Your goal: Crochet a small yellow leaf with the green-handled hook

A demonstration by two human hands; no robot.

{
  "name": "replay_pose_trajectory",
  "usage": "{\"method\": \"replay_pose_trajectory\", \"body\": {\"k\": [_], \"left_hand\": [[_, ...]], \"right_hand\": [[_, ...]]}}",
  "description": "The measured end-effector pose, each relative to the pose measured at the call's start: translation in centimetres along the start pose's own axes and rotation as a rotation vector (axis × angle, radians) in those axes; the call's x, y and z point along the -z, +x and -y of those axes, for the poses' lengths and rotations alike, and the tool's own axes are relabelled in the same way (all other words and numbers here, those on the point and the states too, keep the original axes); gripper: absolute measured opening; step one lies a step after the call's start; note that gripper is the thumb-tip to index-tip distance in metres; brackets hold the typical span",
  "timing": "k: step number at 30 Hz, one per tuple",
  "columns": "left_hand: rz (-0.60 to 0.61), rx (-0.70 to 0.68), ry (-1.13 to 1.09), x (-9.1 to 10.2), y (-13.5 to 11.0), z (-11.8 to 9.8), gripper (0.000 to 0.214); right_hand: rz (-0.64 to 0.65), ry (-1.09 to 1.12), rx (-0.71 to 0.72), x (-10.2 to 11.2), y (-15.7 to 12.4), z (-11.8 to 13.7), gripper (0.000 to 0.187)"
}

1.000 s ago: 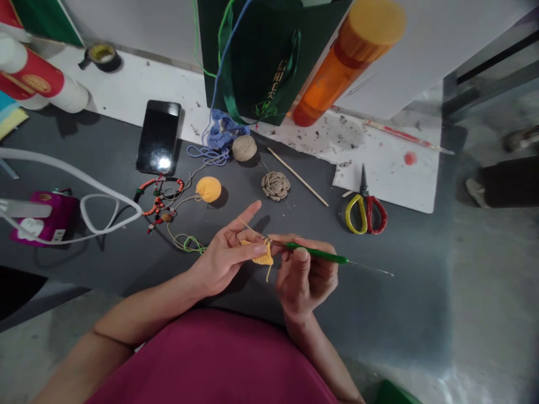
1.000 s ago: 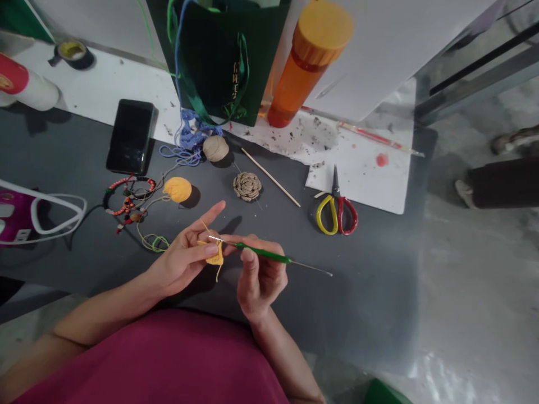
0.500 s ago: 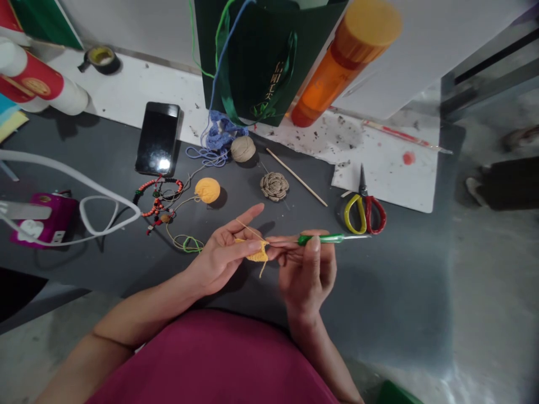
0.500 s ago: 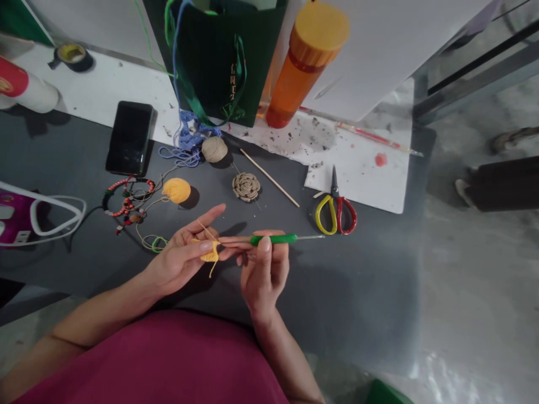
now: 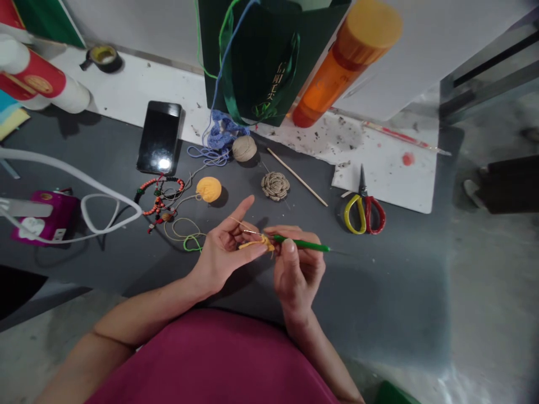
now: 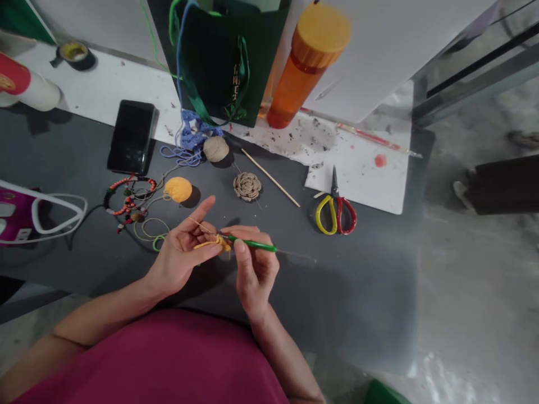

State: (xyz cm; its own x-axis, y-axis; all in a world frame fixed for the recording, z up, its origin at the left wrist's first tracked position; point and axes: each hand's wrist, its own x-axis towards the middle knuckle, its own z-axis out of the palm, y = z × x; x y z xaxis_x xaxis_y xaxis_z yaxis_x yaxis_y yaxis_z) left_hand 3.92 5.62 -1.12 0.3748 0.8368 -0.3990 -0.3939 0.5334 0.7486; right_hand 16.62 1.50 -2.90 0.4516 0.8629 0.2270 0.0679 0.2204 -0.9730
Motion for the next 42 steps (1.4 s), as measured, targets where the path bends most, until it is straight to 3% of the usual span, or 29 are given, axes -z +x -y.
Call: {"method": "replay_pose_trajectory", "body": {"k": [5, 11, 16, 22, 27, 29, 32, 36, 38, 42], "left_hand": [[0.004, 0.036, -0.046, 0.0, 0.0, 0.0, 0.082], [0.048, 0.157, -0.192, -0.1, 0.2, 0.0, 0.07], [0.084, 0.152, -0.276, -0.2, 0.3, 0.1, 0.059], [0.065, 0.116, -0.202, -0.1, 0.2, 0.3, 0.086], [0.084, 0.102, -0.15, 0.1, 0.2, 0.2, 0.089], [0.068, 0.072, -0.148, 0.0, 0.1, 0.3, 0.087], [0.013, 0.04, -0.164, -0.2, 0.0, 0.4, 0.088], [-0.014, 0.066, -0.214, -0.4, 0.0, 0.2, 0.087], [0.009, 0.14, -0.253, -0.2, 0.2, 0.0, 0.077], [0.07, 0.244, -0.283, 0.0, 0.5, -0.1, 0.066]], "right_hand": [[0.082, -0.118, 0.164, 0.2, -0.2, -0.3, 0.022], [-0.078, 0.039, 0.086, -0.2, 0.1, -1.1, 0.014], [-0.086, 0.127, 0.082, -0.4, 0.1, -1.1, 0.013], [-0.002, 0.142, 0.051, -0.1, -0.3, -1.1, 0.018], [0.086, 0.207, 0.046, 0.1, 0.3, -0.8, 0.012], [0.116, 0.156, 0.112, 0.2, 0.5, -0.6, 0.017], [0.128, -0.099, 0.324, 0.6, 0.4, -0.7, 0.029], [0.063, -0.361, 0.573, 0.5, -0.2, -1.2, 0.038], [0.032, -0.264, 0.497, 0.2, -0.3, -1.2, 0.034], [0.081, 0.047, 0.175, -0.1, 0.2, -0.8, 0.014]]}}
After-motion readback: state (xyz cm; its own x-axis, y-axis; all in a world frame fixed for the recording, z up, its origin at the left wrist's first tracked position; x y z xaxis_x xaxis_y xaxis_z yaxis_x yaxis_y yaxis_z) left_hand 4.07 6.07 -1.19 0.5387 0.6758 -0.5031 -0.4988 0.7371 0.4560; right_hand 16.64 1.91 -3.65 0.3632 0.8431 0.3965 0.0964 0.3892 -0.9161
